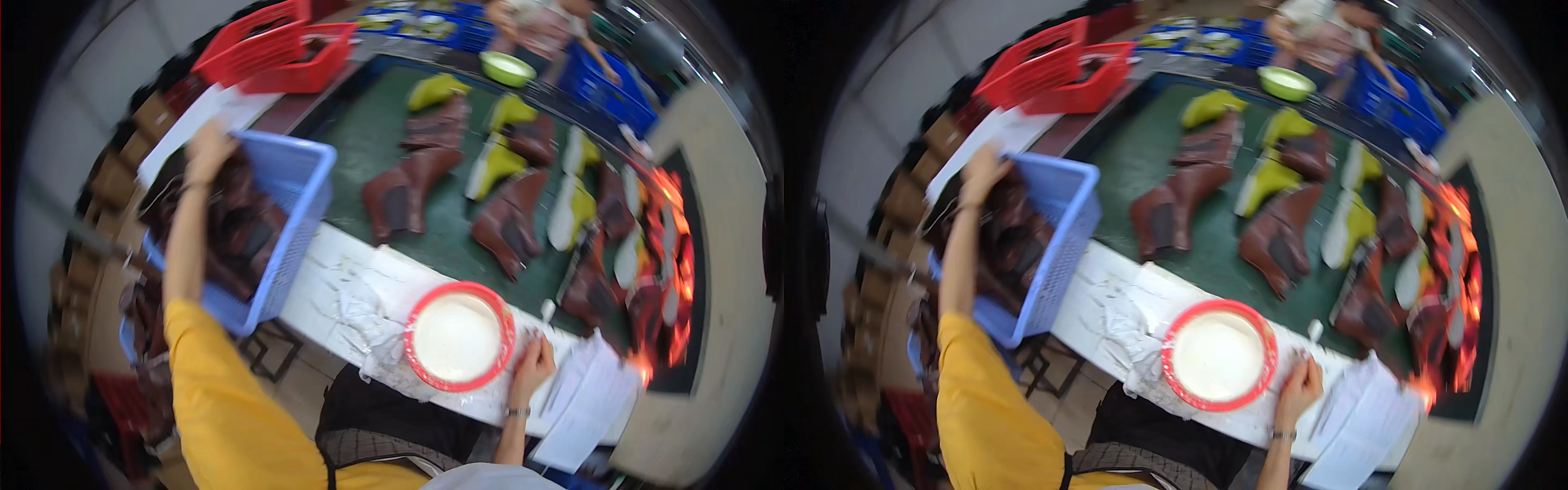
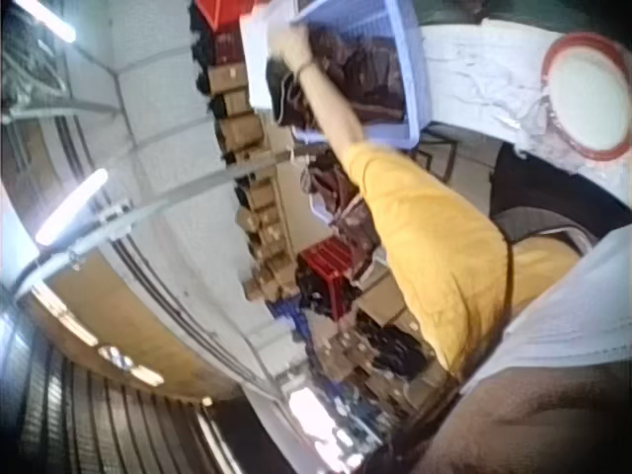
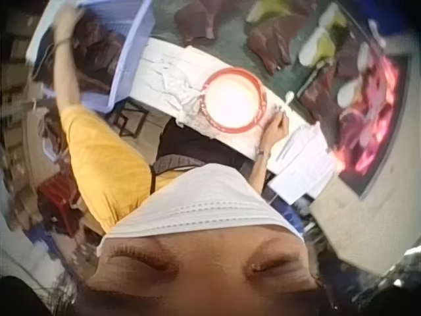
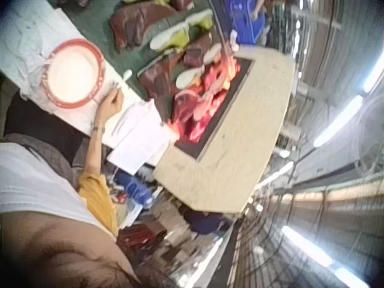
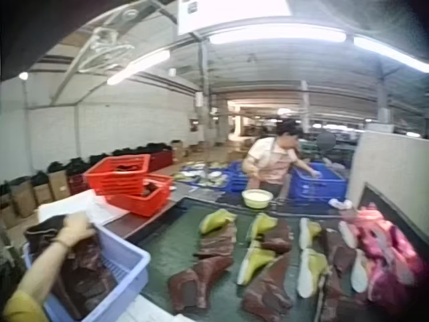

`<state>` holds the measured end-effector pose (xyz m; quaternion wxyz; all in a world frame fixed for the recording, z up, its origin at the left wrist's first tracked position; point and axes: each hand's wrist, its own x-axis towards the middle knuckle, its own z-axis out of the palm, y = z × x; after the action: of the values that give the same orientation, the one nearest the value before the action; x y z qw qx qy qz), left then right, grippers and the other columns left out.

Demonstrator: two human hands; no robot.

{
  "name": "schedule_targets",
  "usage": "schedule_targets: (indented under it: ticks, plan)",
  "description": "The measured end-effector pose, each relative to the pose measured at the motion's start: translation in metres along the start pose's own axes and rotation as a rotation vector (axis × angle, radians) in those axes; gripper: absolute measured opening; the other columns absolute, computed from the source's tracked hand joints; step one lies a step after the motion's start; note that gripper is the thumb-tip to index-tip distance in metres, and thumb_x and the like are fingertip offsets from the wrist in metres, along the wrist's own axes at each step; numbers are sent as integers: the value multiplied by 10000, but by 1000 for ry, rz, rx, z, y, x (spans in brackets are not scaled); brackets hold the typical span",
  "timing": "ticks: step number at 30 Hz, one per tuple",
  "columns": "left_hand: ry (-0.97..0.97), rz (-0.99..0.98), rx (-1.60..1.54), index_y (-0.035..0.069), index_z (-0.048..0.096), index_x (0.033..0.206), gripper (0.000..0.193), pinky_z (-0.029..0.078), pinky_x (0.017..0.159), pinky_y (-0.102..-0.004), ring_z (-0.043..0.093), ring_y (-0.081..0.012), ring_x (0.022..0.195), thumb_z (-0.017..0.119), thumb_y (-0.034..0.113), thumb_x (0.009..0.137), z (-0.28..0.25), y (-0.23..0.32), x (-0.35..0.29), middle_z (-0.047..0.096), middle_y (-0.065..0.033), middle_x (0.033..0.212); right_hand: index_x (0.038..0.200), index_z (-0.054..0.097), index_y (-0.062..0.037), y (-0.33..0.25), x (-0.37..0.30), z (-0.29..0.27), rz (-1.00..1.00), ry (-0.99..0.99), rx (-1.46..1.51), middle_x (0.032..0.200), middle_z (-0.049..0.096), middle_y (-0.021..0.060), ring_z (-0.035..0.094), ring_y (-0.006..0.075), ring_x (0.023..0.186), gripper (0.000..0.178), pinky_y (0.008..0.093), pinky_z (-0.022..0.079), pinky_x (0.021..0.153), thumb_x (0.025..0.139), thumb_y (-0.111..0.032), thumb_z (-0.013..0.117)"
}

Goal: The recorder is applying white glue to the edges of leather boot uppers using a small brush.

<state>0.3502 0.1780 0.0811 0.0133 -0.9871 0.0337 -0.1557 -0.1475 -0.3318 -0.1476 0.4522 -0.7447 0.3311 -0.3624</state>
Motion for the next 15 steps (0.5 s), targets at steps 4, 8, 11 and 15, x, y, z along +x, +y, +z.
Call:
schedule_targets:
  ticks: [4, 8, 11, 15]
  plan:
    - [-146, -70, 183, 75, 463, 1300, 785, 527, 954, -526, 621, -448, 1162, 866, 210, 639, 20, -108, -71, 619, -223, 1276, 1100, 727, 48, -23, 1, 6, 103, -14, 113, 794, 583, 0, 486, 58, 623, 182, 239, 380, 532, 988, -61, 634]
    - [-23, 113, 139, 71, 512, 1306, 638, 525, 952, -494, 624, -425, 1133, 690, -51, 706, 17, -111, -78, 615, -201, 1252, 1107, 734, 32, -14, -2, 0, 103, 10, 191, 797, 607, -8, 498, 39, 580, 185, 220, 387, 503, 995, -87, 646]
    - [127, 169, 19, 68, 584, 1325, 587, 498, 991, -466, 612, -387, 1160, 595, -89, 759, -30, -100, -94, 665, -188, 1229, 1138, 740, -1, -5, -4, 0, 123, -12, 256, 780, 635, -24, 480, 27, 565, 204, 210, 382, 474, 1007, -119, 637]
    - [381, 298, -98, 110, 547, 1427, 644, 496, 945, -416, 631, -358, 1086, 571, -99, 819, -121, -67, -133, 642, -160, 1169, 1141, 735, 6, -7, -6, -2, 139, -17, 280, 751, 625, -30, 481, 19, 550, 215, 193, 370, 455, 1017, -137, 631]
